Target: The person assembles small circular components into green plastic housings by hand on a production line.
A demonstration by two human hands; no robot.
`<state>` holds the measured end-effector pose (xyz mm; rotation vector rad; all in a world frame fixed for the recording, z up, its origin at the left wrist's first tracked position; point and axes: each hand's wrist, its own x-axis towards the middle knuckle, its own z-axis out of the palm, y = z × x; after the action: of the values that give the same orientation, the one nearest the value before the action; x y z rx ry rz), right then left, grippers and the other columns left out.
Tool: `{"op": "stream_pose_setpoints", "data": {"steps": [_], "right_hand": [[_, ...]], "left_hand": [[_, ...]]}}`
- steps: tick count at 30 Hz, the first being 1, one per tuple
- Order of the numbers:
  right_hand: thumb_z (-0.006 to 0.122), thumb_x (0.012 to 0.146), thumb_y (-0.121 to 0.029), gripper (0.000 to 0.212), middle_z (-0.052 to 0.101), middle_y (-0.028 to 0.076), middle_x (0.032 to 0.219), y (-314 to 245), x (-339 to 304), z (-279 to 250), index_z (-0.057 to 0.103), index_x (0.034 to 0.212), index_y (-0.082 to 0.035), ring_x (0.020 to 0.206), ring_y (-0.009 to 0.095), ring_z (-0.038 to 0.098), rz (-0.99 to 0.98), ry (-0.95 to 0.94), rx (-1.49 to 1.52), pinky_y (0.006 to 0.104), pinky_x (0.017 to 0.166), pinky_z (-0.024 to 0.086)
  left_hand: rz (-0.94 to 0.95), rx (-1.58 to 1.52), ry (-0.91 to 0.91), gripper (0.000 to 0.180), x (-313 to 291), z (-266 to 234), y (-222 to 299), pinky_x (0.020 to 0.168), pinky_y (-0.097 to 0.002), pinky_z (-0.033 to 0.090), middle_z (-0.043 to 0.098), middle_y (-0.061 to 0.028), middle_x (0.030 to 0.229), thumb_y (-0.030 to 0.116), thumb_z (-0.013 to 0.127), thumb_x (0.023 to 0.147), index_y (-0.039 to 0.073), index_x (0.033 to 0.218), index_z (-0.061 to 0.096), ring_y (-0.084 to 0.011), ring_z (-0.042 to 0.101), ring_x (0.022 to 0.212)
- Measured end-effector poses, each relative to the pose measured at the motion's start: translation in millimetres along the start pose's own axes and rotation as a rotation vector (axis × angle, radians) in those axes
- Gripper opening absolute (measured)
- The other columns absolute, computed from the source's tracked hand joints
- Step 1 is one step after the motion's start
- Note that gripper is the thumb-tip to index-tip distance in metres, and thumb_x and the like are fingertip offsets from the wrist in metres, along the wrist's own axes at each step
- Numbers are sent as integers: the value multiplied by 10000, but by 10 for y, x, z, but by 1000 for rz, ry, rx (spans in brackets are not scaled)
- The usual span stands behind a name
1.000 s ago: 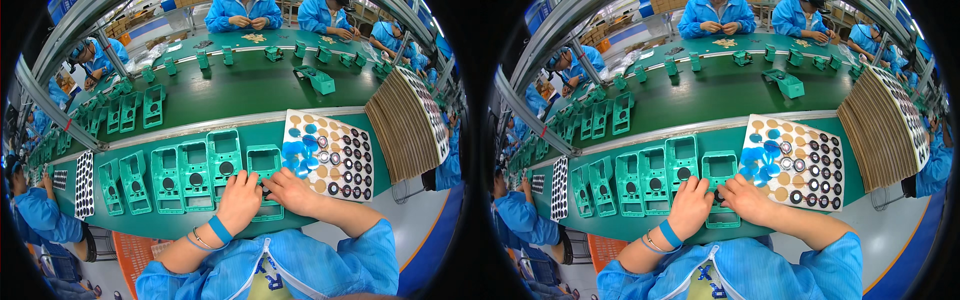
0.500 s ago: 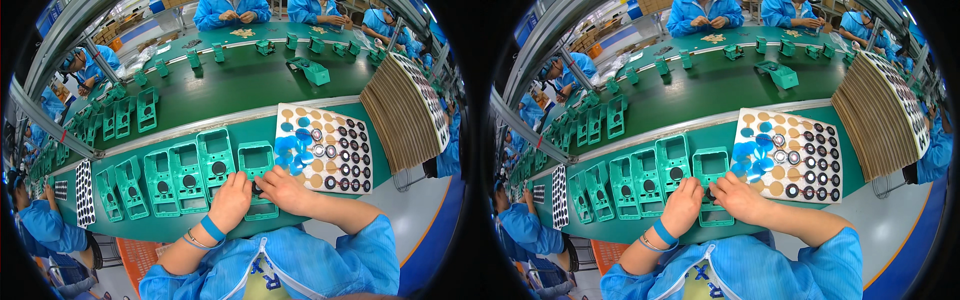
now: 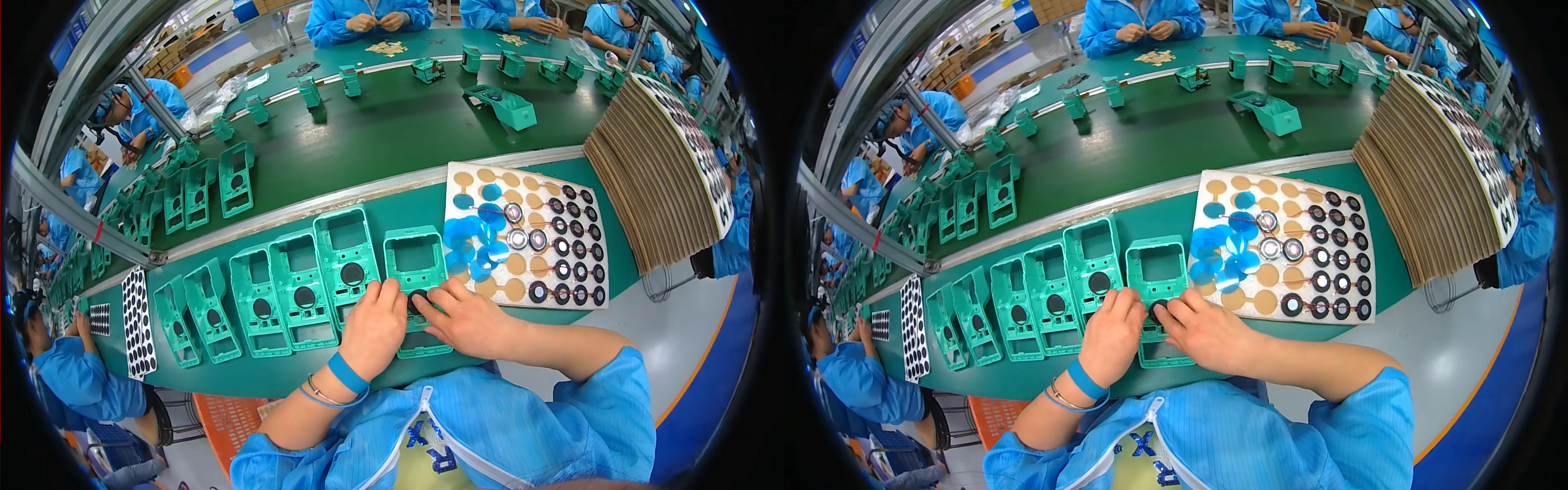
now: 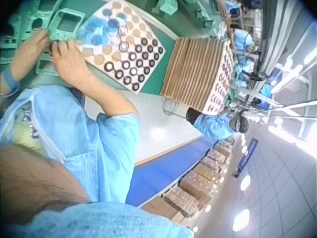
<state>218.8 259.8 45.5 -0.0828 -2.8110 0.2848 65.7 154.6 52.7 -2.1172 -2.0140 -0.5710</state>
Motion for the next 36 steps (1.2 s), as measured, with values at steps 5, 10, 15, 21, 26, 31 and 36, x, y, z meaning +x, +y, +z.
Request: {"op": "stream_pose_setpoints", "data": {"steps": [5, 10, 15, 21, 26, 31, 36], "right_hand": [[645, 718, -221, 501, 494, 80, 925, -61, 14, 3, 521, 1126, 41, 899, 223, 460, 13, -1, -89, 294, 752, 429], [647, 681, -201, 487, 507, 70, 896, -136, 39, 41, 548, 1095, 35, 861, 202, 468, 29, 38, -177, 299, 725, 391], [655, 675, -216, 500, 509, 80, 900, -153, 58, 9, 547, 1103, 18, 869, 231, 466, 56, 19, -229, 341, 734, 388], [665, 703, -220, 508, 503, 120, 1017, -144, -1, -50, 525, 1151, -26, 960, 275, 451, 88, 21, -100, 383, 818, 395], [664, 702, -193, 481, 498, 131, 1031, -156, 7, -20, 539, 1142, -46, 949, 289, 457, 48, -1, -131, 382, 832, 394], [612, 705, -188, 440, 516, 108, 936, -272, 117, -108, 558, 1104, -11, 857, 231, 473, 3, -42, -294, 339, 705, 379], [602, 682, -180, 474, 516, 123, 948, -366, 168, -78, 545, 1102, 33, 861, 243, 469, 19, -158, -417, 361, 731, 368]], "left_hand": [[-12, -23, -1, 132, 8, 6, 15, 626, -337, 463, 482, -120, 875, 13, 599, 688, -26, 794, 529, -266, 500, 768], [-3, 25, -37, 90, 27, -36, 1, 641, -322, 488, 474, -109, 858, 26, 541, 684, -17, 763, 541, -244, 500, 771], [-26, -104, 17, 140, -34, -62, -64, 663, -336, 489, 498, -124, 958, 19, 575, 712, -10, 847, 552, -264, 529, 811], [-211, -222, 268, 246, -277, -160, 14, 672, -378, 468, 498, -148, 1035, -11, 637, 684, 2, 917, 557, -286, 532, 828], [-21, -133, 152, 293, -630, -19, 245, 687, -360, 425, 511, -92, 1064, 129, 659, 690, 32, 958, 590, -249, 495, 856], [128, -112, 141, 340, -695, 143, 188, 665, -313, 434, 527, -36, 1032, 146, 667, 674, 8, 978, 604, -206, 496, 857], [148, -236, 205, 323, -673, 227, 122, 631, -307, 463, 538, -37, 950, 68, 655, 667, -27, 969, 593, -198, 506, 832]]}}
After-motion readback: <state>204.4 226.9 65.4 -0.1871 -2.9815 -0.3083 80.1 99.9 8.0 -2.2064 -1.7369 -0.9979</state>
